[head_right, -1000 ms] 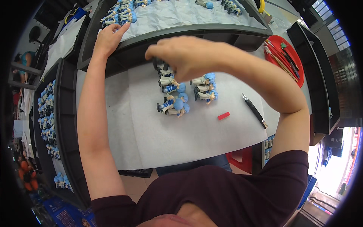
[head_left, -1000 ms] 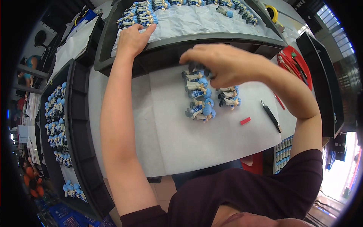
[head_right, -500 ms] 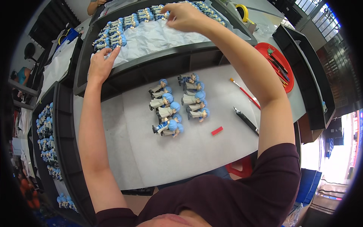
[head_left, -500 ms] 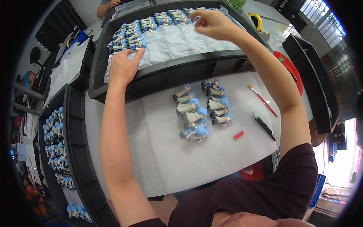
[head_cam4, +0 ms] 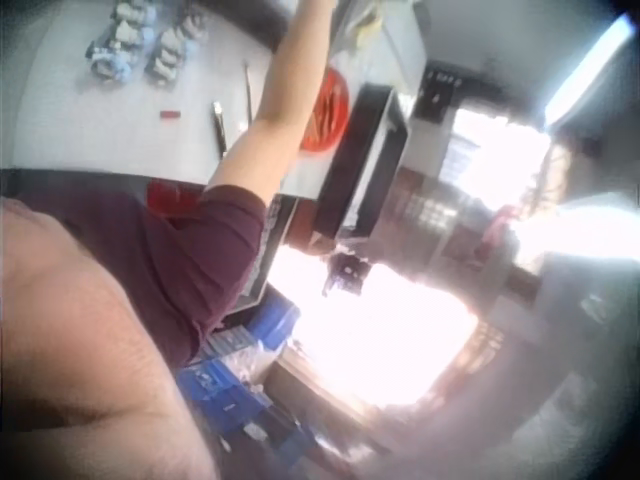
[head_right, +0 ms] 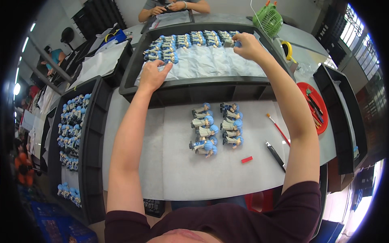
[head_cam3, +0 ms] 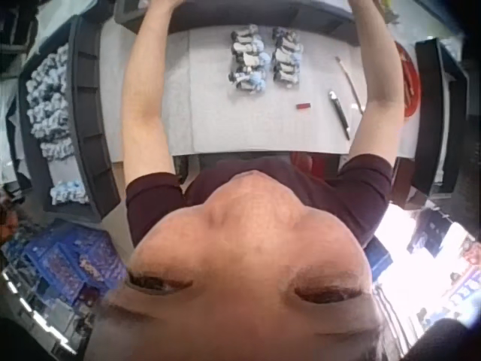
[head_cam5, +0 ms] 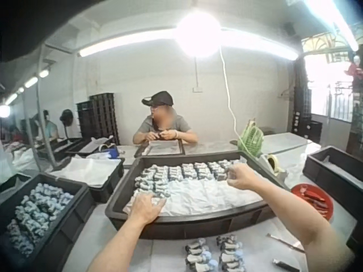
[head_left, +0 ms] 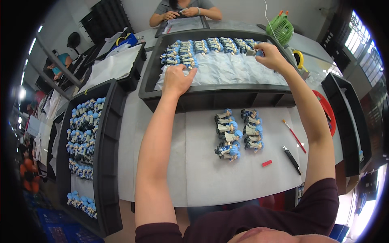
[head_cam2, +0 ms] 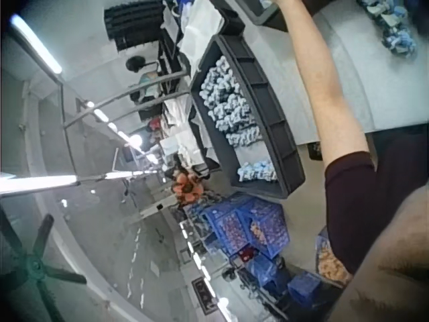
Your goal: The person organizes small blue figurines on a table, picking them up one by one and placing them into a tray. They also handle a white sheet of paper, folding it and placing it into a cardboard box. The person repeatedly picks up figurines, inspects them, and places them into a blue tray.
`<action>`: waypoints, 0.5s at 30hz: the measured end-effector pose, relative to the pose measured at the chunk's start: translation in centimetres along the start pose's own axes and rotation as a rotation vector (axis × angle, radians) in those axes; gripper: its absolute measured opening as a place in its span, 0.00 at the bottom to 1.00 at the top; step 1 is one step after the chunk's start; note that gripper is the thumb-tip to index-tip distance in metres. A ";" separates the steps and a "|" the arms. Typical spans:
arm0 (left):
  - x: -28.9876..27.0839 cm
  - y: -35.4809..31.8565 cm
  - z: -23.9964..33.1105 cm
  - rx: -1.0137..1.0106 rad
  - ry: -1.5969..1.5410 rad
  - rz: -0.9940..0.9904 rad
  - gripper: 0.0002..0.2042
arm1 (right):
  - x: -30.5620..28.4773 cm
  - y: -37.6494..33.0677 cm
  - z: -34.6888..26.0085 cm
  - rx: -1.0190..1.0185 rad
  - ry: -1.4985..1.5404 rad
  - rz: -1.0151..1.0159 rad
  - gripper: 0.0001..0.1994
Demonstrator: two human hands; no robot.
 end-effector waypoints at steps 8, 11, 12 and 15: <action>-8.8 -6.1 6.8 0.365 -0.153 0.525 0.24 | -13.7 -15.1 -13.2 -0.140 0.363 -0.099 0.15; -14.3 -11.9 15.4 0.427 -0.360 0.664 0.32 | -15.3 -21.5 -14.0 -0.054 0.388 -0.146 0.16; -17.1 -14.0 18.2 0.591 -0.455 0.754 0.35 | -15.8 -23.4 -14.0 -0.013 0.382 -0.159 0.16; -28.3 -23.8 28.0 0.739 -0.363 1.152 0.36 | -14.8 -27.1 -15.6 0.093 0.564 -0.149 0.18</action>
Point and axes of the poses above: each hand's wrist, its own y-axis towards the middle knuckle, its own x-axis out of the palm, z = x × y, the point moved 5 cm from there along y, towards the middle knuckle, and after that the axes turned 15 degrees about -y, right-handed, at the moved point
